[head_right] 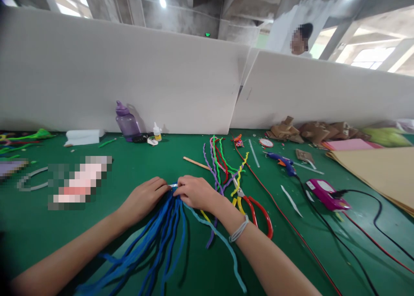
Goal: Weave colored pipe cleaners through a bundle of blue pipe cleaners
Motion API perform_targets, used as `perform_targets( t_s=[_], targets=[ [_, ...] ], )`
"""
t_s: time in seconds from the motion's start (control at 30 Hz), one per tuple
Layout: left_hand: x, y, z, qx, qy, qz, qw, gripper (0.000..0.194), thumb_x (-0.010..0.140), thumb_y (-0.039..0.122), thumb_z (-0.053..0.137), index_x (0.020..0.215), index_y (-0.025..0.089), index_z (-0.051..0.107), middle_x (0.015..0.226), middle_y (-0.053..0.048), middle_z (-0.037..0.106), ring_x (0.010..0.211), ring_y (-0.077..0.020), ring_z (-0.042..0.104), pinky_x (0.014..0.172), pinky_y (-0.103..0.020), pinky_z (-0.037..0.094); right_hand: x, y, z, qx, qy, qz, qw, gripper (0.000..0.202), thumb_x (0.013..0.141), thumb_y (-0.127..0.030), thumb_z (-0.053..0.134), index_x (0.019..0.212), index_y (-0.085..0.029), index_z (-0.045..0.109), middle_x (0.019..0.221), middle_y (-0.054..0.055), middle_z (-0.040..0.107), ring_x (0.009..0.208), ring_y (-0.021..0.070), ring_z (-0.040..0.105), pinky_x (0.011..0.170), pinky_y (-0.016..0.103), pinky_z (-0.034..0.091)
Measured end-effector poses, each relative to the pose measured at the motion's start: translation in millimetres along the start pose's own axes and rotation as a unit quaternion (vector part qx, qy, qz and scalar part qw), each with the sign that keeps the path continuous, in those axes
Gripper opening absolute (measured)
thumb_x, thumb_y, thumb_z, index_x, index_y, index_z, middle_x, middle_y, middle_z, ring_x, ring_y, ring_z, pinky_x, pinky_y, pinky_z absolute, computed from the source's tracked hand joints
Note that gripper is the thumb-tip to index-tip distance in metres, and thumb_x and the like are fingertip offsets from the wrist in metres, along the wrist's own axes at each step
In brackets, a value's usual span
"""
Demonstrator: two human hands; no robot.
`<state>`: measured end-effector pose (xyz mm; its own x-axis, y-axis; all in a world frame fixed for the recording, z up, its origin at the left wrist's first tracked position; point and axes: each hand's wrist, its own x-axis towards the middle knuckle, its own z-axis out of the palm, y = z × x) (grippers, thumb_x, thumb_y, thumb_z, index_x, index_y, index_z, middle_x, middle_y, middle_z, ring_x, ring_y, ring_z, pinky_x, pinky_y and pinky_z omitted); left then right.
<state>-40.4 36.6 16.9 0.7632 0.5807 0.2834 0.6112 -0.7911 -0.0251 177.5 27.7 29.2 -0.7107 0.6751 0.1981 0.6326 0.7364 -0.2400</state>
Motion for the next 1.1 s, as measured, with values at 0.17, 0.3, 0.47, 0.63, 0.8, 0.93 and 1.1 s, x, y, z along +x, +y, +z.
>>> perform_targets(
  t_s=[0.17,0.3,0.47,0.63,0.8,0.93,1.1],
  targets=[
    [0.2,0.3,-0.3,0.001,0.003,-0.004,1.000,0.017,0.094,0.016,0.044,0.096,0.016,0.060,0.087,-0.005,0.056,0.083,-0.0194,0.049,0.072,-0.032,0.044,0.6,-3.1,-2.1,-0.018,-0.011,0.002,1.000,0.021,0.087,-0.016,0.052,0.098,-0.023,0.068,0.100,0.004,0.059,0.094,0.0158,0.052,0.075,0.026,0.041],
    [0.2,0.0,0.1,0.009,-0.003,-0.005,1.000,0.016,0.094,0.015,0.044,0.094,0.015,0.060,0.087,-0.005,0.055,0.082,-0.0192,0.049,0.072,-0.032,0.044,1.8,-6.8,-4.4,-0.028,-0.015,0.006,0.999,0.019,0.086,-0.015,0.051,0.095,-0.022,0.065,0.098,0.004,0.057,0.093,0.0163,0.051,0.072,0.025,0.040],
    [0.4,-0.7,0.9,0.008,0.010,0.001,1.000,0.018,0.094,0.014,0.042,0.092,0.016,0.060,0.085,-0.005,0.055,0.081,-0.0192,0.048,0.070,-0.031,0.043,1.5,-6.4,-4.6,-0.014,-0.018,0.012,1.000,0.017,0.086,-0.013,0.050,0.090,-0.022,0.065,0.098,0.004,0.056,0.093,0.0160,0.050,0.074,0.025,0.040],
    [0.5,-0.4,1.6,0.007,0.009,0.003,1.000,0.017,0.094,0.015,0.043,0.095,0.016,0.060,0.086,-0.005,0.055,0.081,-0.0194,0.049,0.071,-0.032,0.043,0.4,-4.8,-2.7,-0.009,-0.006,0.018,1.000,0.020,0.085,-0.013,0.049,0.098,-0.021,0.063,0.097,0.004,0.057,0.093,0.0163,0.051,0.076,0.026,0.039],
    [0.4,0.6,0.0,0.015,-0.002,-0.002,1.000,0.015,0.093,0.015,0.044,0.095,0.016,0.059,0.087,-0.005,0.055,0.082,-0.0197,0.049,0.072,-0.032,0.043,0.2,-5.3,-2.8,-0.016,0.002,0.019,1.000,0.025,0.086,-0.013,0.048,0.107,-0.021,0.060,0.096,0.004,0.058,0.093,0.0169,0.051,0.076,0.026,0.039],
    [0.2,0.8,-0.7,0.015,-0.006,-0.001,1.000,0.014,0.093,0.015,0.045,0.095,0.016,0.059,0.088,-0.005,0.055,0.082,-0.0196,0.049,0.071,-0.032,0.043,0.0,-4.3,-3.6,-0.014,-0.007,0.012,1.000,0.023,0.086,-0.014,0.049,0.102,-0.021,0.064,0.097,0.004,0.058,0.092,0.0164,0.051,0.076,0.026,0.040],
    [0.7,0.7,0.0,0.011,-0.010,0.000,1.000,0.013,0.093,0.016,0.046,0.096,0.016,0.059,0.088,-0.005,0.055,0.084,-0.0199,0.049,0.073,-0.032,0.043,0.6,-4.4,-4.7,-0.027,-0.018,0.001,0.999,0.021,0.086,-0.014,0.051,0.095,-0.022,0.069,0.098,0.004,0.059,0.093,0.0161,0.052,0.076,0.025,0.041]
  ],
)
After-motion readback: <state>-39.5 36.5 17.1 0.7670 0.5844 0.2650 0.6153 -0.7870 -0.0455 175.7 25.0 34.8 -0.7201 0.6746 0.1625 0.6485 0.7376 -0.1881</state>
